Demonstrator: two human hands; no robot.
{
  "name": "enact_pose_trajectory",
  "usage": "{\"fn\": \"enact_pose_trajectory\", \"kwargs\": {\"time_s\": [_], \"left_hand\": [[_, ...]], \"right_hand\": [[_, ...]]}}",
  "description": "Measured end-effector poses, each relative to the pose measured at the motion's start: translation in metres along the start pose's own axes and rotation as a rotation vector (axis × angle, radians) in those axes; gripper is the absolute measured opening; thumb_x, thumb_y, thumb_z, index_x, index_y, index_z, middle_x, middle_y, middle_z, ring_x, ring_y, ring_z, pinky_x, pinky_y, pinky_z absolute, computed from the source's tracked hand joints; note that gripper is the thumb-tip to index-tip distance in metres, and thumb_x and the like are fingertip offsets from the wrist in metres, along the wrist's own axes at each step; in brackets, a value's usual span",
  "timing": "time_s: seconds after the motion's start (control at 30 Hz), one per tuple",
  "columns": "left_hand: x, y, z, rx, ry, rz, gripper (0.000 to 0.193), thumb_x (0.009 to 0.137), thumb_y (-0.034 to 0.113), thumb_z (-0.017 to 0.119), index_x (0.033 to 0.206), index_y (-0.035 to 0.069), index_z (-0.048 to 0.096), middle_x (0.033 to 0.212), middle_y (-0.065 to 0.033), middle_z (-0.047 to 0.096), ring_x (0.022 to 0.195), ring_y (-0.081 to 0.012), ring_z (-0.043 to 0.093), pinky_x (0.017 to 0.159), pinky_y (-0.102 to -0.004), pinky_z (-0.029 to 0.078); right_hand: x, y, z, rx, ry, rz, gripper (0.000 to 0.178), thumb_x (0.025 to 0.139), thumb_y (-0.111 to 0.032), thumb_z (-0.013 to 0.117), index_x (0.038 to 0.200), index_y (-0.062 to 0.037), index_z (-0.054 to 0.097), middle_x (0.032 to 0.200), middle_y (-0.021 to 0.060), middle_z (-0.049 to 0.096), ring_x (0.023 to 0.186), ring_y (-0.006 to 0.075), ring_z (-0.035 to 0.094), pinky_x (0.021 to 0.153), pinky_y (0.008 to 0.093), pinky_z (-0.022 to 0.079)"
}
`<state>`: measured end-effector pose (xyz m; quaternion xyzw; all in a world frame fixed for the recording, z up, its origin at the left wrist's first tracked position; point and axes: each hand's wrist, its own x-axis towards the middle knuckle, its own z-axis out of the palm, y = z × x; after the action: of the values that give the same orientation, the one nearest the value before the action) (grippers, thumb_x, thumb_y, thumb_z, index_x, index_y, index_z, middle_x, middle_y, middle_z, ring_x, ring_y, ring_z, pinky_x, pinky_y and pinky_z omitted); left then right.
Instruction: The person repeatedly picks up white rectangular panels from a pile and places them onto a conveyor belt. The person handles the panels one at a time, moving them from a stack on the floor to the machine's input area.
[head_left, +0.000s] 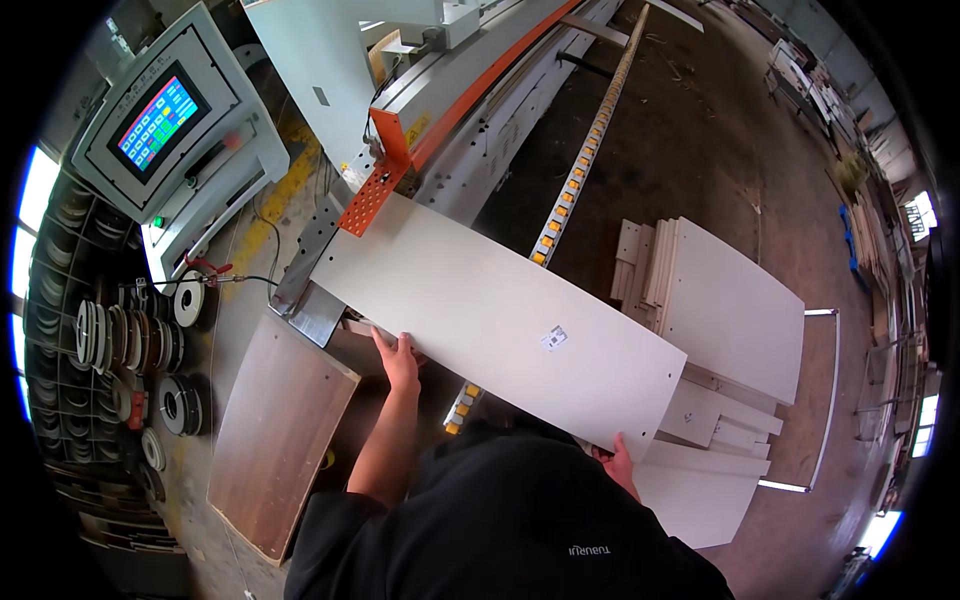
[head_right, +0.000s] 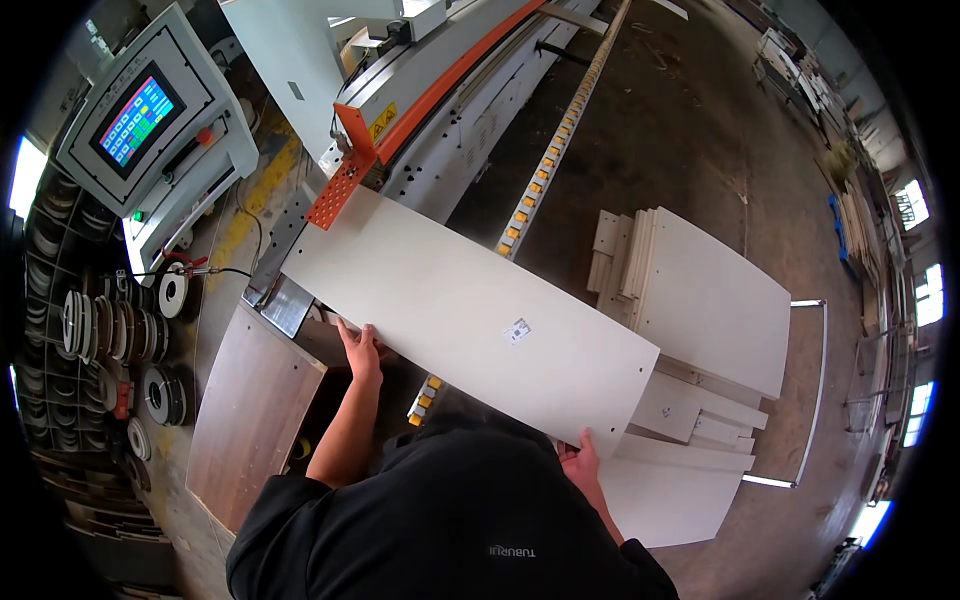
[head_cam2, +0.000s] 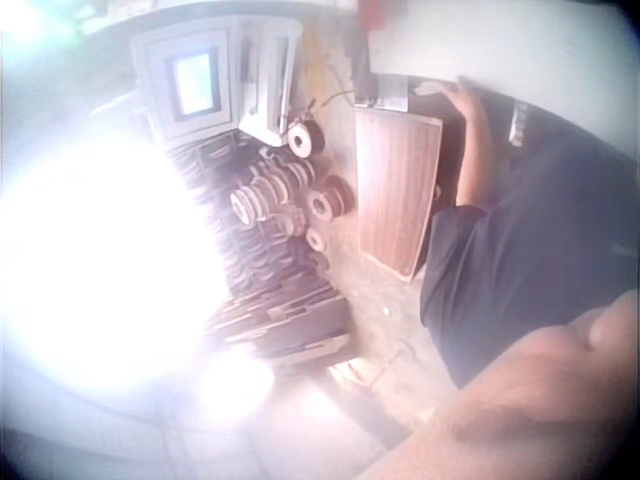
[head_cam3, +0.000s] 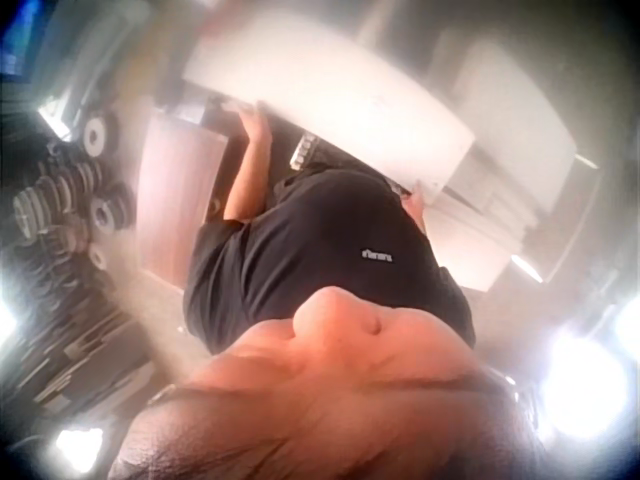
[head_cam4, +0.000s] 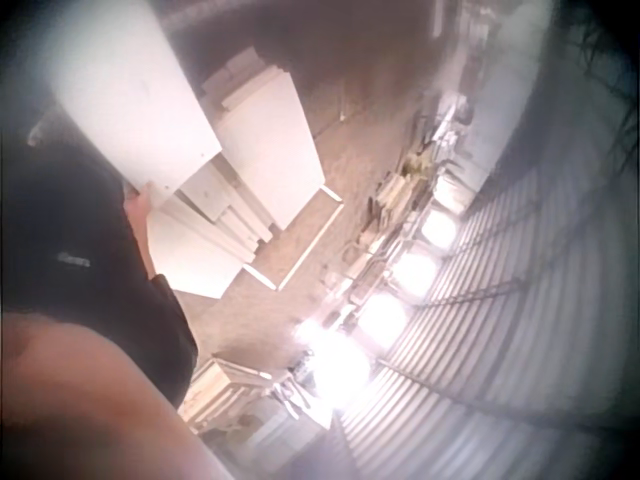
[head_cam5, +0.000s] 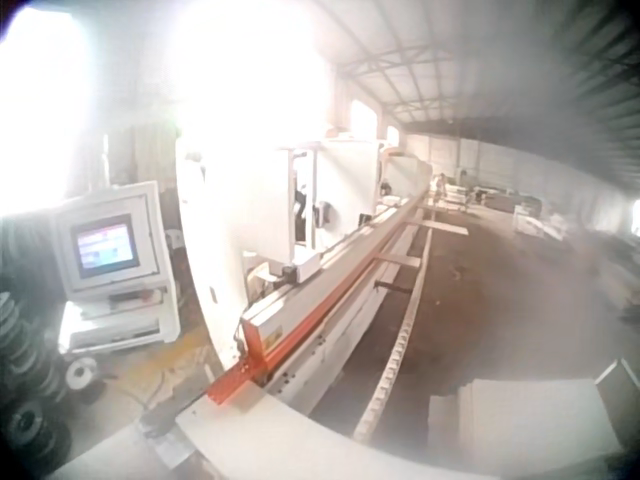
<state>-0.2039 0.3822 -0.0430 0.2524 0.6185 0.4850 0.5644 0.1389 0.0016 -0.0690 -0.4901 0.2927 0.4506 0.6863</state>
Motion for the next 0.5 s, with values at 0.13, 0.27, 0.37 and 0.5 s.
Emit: {"fn": "enact_pose_trajectory", "kwargs": {"time_s": [0.13,0.27,0.37,0.5], "left_hand": [[0.009,-0.004,-0.002,-0.060,-0.045,0.019,0.079,0.103,0.011,0.055,0.166,0.019,0.007,0.086,-0.0021,0.055,0.062,-0.0106,0.050,0.054,-0.0299,0.050],[0.020,-0.008,0.008,-0.100,-0.047,0.028,0.079,0.103,0.009,0.056,0.166,0.019,0.009,0.087,-0.0016,0.056,0.062,-0.0100,0.050,0.055,-0.0307,0.052],[0.031,-0.012,0.020,-0.073,-0.035,0.034,0.079,0.102,0.008,0.057,0.166,0.019,0.011,0.087,-0.0009,0.056,0.062,-0.0100,0.051,0.058,-0.0321,0.054],[0.047,-0.006,0.056,-0.071,-0.076,0.051,0.080,0.102,0.007,0.058,0.166,0.019,0.012,0.086,0.0004,0.055,0.064,-0.0104,0.054,0.061,-0.0344,0.057]], "right_hand": [[0.004,0.000,0.010,0.000,0.038,-0.025,0.032,0.102,-0.027,0.065,0.129,-0.0122,0.058,0.125,0.0052,0.066,0.114,0.0233,0.066,0.099,0.0406,0.056],[0.012,-0.013,0.029,-0.054,0.111,-0.080,0.034,0.102,-0.027,0.066,0.131,-0.0120,0.058,0.126,0.0046,0.066,0.117,0.0236,0.064,0.102,0.0408,0.055],[0.014,-0.023,0.041,-0.109,0.104,-0.090,0.038,0.101,-0.030,0.068,0.132,-0.0116,0.058,0.129,0.0039,0.064,0.121,0.0233,0.062,0.103,0.0409,0.054],[0.046,-0.045,0.060,-0.128,0.145,-0.113,0.046,0.099,-0.033,0.070,0.137,-0.0107,0.056,0.136,0.0047,0.060,0.126,0.0228,0.059,0.107,0.0418,0.052]]}}
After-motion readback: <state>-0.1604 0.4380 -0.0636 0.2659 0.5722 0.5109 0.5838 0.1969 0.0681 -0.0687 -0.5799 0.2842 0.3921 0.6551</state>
